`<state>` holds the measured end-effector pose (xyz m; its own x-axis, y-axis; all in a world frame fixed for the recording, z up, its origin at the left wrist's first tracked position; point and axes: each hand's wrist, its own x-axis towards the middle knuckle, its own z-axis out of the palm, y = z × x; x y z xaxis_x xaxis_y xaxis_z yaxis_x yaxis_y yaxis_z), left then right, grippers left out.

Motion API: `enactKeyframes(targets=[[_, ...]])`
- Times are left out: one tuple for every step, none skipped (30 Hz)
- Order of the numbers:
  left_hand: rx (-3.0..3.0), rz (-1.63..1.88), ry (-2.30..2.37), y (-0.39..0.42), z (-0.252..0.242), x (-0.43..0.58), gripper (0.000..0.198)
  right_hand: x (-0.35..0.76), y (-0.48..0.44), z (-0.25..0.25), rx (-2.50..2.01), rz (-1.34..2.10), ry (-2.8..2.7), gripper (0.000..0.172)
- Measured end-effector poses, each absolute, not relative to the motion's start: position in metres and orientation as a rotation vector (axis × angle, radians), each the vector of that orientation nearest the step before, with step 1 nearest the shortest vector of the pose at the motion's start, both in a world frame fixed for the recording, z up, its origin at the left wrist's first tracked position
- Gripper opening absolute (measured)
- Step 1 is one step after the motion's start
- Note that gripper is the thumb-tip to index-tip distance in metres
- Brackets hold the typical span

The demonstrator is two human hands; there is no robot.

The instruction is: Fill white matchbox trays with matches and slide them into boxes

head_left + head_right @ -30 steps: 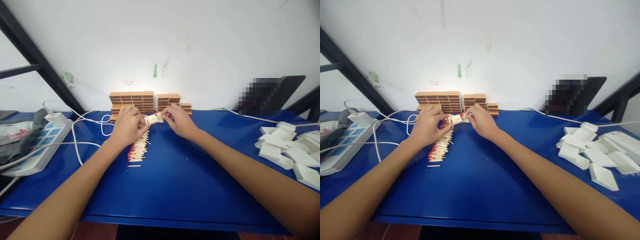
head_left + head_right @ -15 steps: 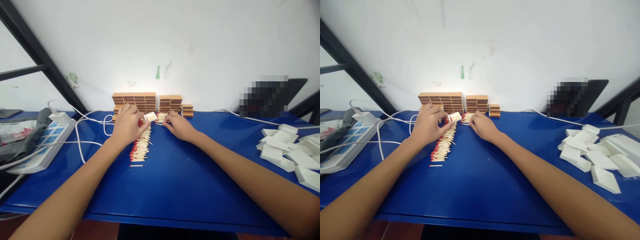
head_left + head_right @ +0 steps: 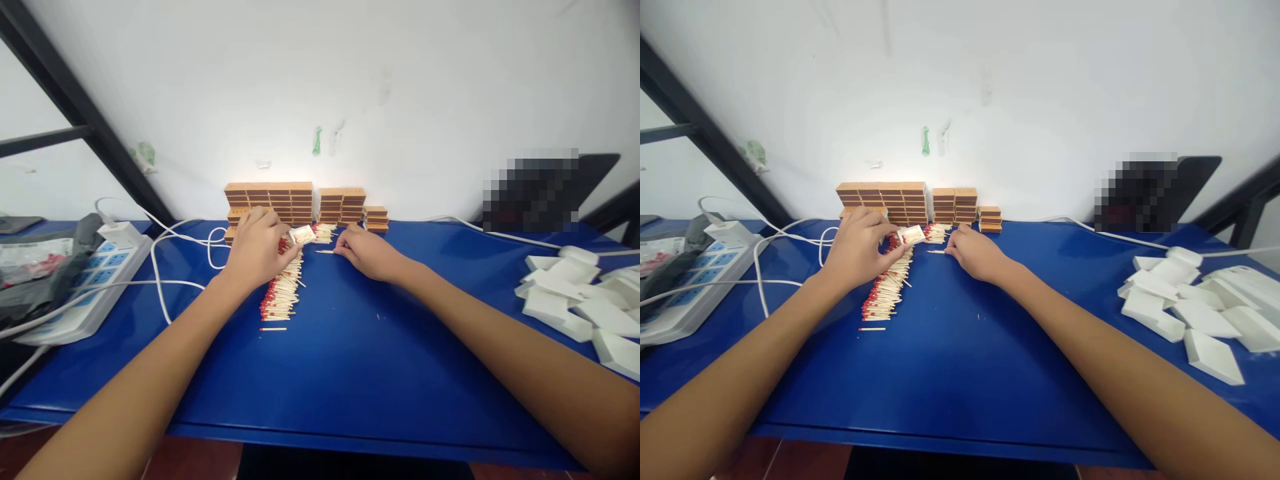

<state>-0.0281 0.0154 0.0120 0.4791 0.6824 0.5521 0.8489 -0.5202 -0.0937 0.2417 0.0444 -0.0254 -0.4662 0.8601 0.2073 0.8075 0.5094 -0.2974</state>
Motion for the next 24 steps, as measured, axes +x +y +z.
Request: enactKeyframes(targets=[[-2.372, -0.652, -1.283, 0.015, 0.012, -0.028, 0.029, 0.241, 0.044, -0.026, -1.407, 0.213, -2.42, 0.015], [-2.367, -0.653, -1.28, 0.015, 0.013, -0.028, 0.029, 0.24, 0.043, -0.026, -1.415, 0.2, -2.407, 0.015], [-2.362, -0.653, -1.277, 0.015, 0.013, -0.027, 0.029, 0.238, 0.042, -0.026, -1.417, 0.19, -2.391, 0.015], [-2.357, -0.652, -1.275, 0.014, 0.013, -0.027, 0.03, 0.236, 0.042, -0.026, -1.413, 0.184, -2.373, 0.015], [-2.354, -0.649, -1.273, 0.014, 0.013, -0.027, 0.03, 0.234, 0.041, -0.027, -1.405, 0.18, -2.358, 0.014], [-2.354, -0.645, -1.272, 0.014, 0.013, -0.027, 0.031, 0.232, 0.04, -0.027, -1.395, 0.18, -2.351, 0.014], [-2.356, -0.64, -1.271, 0.014, 0.013, -0.027, 0.031, 0.23, 0.039, -0.027, -1.381, 0.18, -2.356, 0.013], [-2.358, -0.637, -1.273, 0.014, 0.013, -0.027, 0.032, 0.228, 0.039, -0.028, -1.364, 0.179, -2.37, 0.012], [-2.359, -0.636, -1.276, 0.014, 0.013, -0.027, 0.032, 0.227, 0.038, -0.028, -1.347, 0.177, -2.386, 0.011], [-2.358, -0.638, -1.279, 0.014, 0.013, -0.027, 0.032, 0.226, 0.038, -0.028, -1.333, 0.175, -2.401, 0.011], [-2.358, -0.641, -1.283, 0.014, 0.013, -0.027, 0.031, 0.225, 0.037, -0.029, -1.323, 0.174, -2.41, 0.01], [-2.357, -0.643, -1.285, 0.014, 0.012, -0.027, 0.031, 0.225, 0.037, -0.029, -1.317, 0.173, -2.41, 0.008], [-2.357, -0.645, -1.286, 0.014, 0.012, -0.027, 0.031, 0.226, 0.037, -0.03, -1.314, 0.17, -2.401, 0.006], [-2.359, -0.644, -1.285, 0.014, 0.012, -0.027, 0.031, 0.226, 0.037, -0.03, -1.314, 0.166, -2.387, 0.004], [-2.362, -0.643, -1.281, 0.014, 0.012, -0.026, 0.031, 0.227, 0.037, -0.03, -1.313, 0.162, -2.374, 0.004], [-2.365, -0.642, -1.275, 0.014, 0.012, -0.026, 0.032, 0.227, 0.037, -0.031, -1.314, 0.158, -2.365, 0.005], [-2.368, -0.641, -1.269, 0.014, 0.012, -0.026, 0.032, 0.227, 0.037, -0.031, -1.318, 0.158, -2.36, 0.006], [-2.37, -0.639, -1.263, 0.014, 0.011, -0.026, 0.033, 0.227, 0.038, -0.031, -1.325, 0.164, -2.364, 0.005], [-2.373, -0.635, -1.258, 0.014, 0.011, -0.026, 0.033, 0.227, 0.038, -0.031, -1.336, 0.174, -2.372, 0.005], [-2.375, -0.631, -1.254, 0.014, 0.011, -0.026, 0.033, 0.227, 0.039, -0.031, -1.346, 0.188, -2.383, 0.007], [-2.377, -0.625, -1.251, 0.015, 0.011, -0.026, 0.033, 0.227, 0.04, -0.031, -1.354, 0.199, -2.393, 0.009], [-2.38, -0.617, -1.248, 0.015, 0.011, -0.026, 0.033, 0.228, 0.041, -0.031, -1.355, 0.205, -2.4, 0.01], [-2.382, -0.61, -1.246, 0.015, 0.011, -0.026, 0.033, 0.229, 0.042, -0.03, -1.35, 0.206, -2.404, 0.011], [-2.383, -0.604, -1.246, 0.015, 0.011, -0.027, 0.033, 0.231, 0.043, -0.029, -1.341, 0.201, -2.401, 0.01]])
